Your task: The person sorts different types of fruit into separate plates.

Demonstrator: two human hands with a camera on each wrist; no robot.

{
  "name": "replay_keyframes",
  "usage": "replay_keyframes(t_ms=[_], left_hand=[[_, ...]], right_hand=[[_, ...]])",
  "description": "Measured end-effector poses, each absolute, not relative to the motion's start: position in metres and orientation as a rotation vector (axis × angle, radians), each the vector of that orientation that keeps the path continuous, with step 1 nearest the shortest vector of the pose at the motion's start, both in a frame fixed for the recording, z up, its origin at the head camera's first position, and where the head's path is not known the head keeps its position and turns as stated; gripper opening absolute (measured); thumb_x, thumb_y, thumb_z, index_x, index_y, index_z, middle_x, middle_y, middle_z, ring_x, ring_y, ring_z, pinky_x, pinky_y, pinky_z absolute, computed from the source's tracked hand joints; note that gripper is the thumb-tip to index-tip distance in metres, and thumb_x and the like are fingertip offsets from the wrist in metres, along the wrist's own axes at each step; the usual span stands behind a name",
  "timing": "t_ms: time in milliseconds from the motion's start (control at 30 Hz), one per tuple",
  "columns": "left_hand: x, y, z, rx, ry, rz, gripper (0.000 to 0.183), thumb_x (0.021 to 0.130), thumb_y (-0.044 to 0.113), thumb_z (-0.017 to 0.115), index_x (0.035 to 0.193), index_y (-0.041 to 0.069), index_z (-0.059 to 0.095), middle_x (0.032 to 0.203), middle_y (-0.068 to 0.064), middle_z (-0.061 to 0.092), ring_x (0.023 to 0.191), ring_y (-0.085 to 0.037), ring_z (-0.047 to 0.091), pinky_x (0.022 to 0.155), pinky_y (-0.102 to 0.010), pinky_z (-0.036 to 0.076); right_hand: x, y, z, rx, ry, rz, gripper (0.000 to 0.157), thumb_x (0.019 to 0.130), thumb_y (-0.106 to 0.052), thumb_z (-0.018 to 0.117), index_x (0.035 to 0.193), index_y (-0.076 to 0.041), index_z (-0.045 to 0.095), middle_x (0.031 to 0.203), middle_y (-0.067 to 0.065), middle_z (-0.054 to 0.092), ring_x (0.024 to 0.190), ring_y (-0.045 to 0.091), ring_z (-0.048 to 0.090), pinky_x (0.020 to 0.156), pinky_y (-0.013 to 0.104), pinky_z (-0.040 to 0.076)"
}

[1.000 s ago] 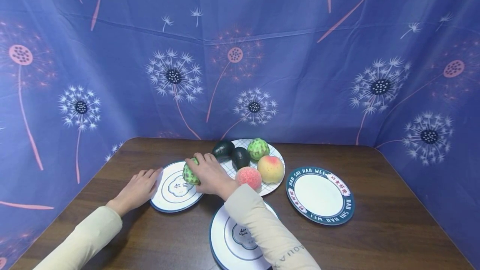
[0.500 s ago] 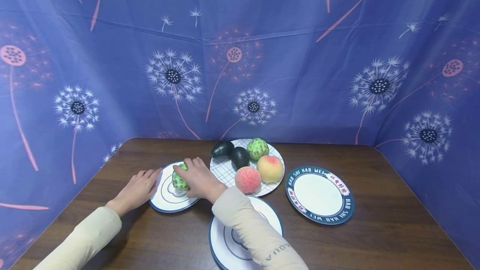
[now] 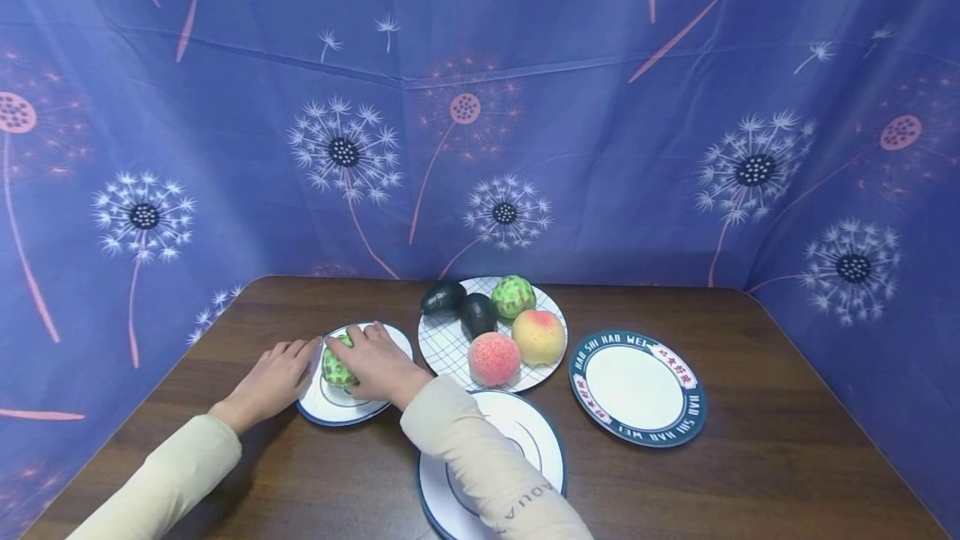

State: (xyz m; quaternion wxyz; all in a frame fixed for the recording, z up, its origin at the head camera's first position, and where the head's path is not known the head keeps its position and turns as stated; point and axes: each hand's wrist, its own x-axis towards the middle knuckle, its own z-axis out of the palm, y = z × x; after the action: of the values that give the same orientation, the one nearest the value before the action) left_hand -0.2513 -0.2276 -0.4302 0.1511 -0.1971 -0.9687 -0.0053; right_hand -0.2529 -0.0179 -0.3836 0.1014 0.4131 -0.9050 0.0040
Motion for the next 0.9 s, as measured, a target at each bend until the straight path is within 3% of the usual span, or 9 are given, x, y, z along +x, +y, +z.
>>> replay_keyframes(t_ms=[900], left_hand=[[-0.250, -0.228, -0.426, -0.571, -2.806, -0.013, 0.044, 0.086, 0.014, 0.053, 0.126, -0.004, 0.047, 0.110, -0.018, 0.057, 0.102, -0.039, 0.052, 0.085, -0.052, 0.042]], right_hand=[[-0.251, -0.036, -0.388, 1.189, -2.709, 0.000, 0.078, 0.075, -0.044, 0.071, 0.139, -0.019, 0.034, 0.130, 0.003, 0.045, 0.118, 0.022, 0.047, 0.108, 0.037, 0.030]])
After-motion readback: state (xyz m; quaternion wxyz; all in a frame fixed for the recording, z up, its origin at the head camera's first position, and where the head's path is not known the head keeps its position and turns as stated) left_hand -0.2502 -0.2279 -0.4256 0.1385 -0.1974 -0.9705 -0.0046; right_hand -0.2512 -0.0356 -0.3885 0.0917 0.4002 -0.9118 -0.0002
